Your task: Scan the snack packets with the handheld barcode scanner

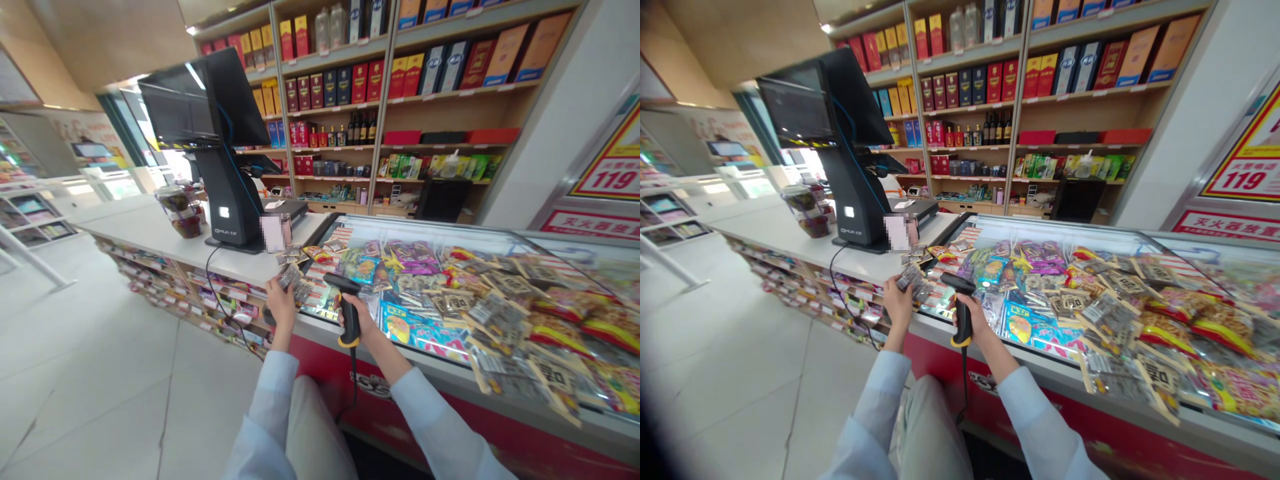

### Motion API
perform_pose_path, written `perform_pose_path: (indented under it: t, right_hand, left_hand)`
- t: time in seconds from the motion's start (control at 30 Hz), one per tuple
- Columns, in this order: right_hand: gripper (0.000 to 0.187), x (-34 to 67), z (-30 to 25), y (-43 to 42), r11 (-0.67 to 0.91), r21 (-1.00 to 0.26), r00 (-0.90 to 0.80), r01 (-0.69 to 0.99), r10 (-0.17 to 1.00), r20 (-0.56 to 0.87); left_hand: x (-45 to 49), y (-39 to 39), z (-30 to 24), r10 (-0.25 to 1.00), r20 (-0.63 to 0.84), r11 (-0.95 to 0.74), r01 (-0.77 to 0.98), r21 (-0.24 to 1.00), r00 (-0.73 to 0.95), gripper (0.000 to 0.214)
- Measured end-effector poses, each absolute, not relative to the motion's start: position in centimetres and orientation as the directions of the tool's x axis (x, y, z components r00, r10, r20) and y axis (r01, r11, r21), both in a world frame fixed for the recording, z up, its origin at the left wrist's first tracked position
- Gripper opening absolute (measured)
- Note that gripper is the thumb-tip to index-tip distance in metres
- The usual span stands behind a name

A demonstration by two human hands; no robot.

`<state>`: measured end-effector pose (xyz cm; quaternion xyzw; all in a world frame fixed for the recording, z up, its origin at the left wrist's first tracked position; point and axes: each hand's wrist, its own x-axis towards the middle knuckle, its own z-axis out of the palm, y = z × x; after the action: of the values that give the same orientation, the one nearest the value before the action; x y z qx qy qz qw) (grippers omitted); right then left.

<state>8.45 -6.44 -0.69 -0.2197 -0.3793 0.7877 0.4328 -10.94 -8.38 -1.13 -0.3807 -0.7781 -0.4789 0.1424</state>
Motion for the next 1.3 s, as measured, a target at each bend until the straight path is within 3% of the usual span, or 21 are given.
perform_pose_path:
  t: [0.17,0.4,0.7,1.03,1.3]
  right_hand:
    - [0.023,8.6,-0.6,-6.6,-0.329,-0.781,-0.516,-0.531,0.857,-0.011]
    - [0.022,8.8,-0.8,-6.9,-0.318,-0.775,-0.534,-0.546,0.845,0.029]
    - [0.022,8.9,-1.0,-6.7,-0.326,-0.741,-0.542,-0.587,0.838,0.06]
    - [0.023,9.1,-0.9,-6.8,-0.352,-0.737,-0.548,-0.578,0.836,0.031]
    - [0.022,8.8,-1.0,-6.9,-0.346,-0.721,-0.549,-0.601,0.834,0.057]
  left_hand:
    - [-8.3,-7.3,-1.2,0.461,0.552,0.081,0.652,0.754,-0.695,0.022]
    - [-7.6,-6.8,-1.0,0.553,0.535,-0.123,0.572,0.811,-0.639,0.035]
    - [-8.2,-6.6,-1.4,0.584,0.423,-0.267,0.328,0.906,-0.693,0.041]
    - [-8.4,-6.1,-2.0,0.634,0.339,-0.289,0.194,0.937,-0.695,0.044]
    - [-8.5,-6.0,-1.8,0.611,0.37,-0.256,0.268,0.929,-0.7,0.045]
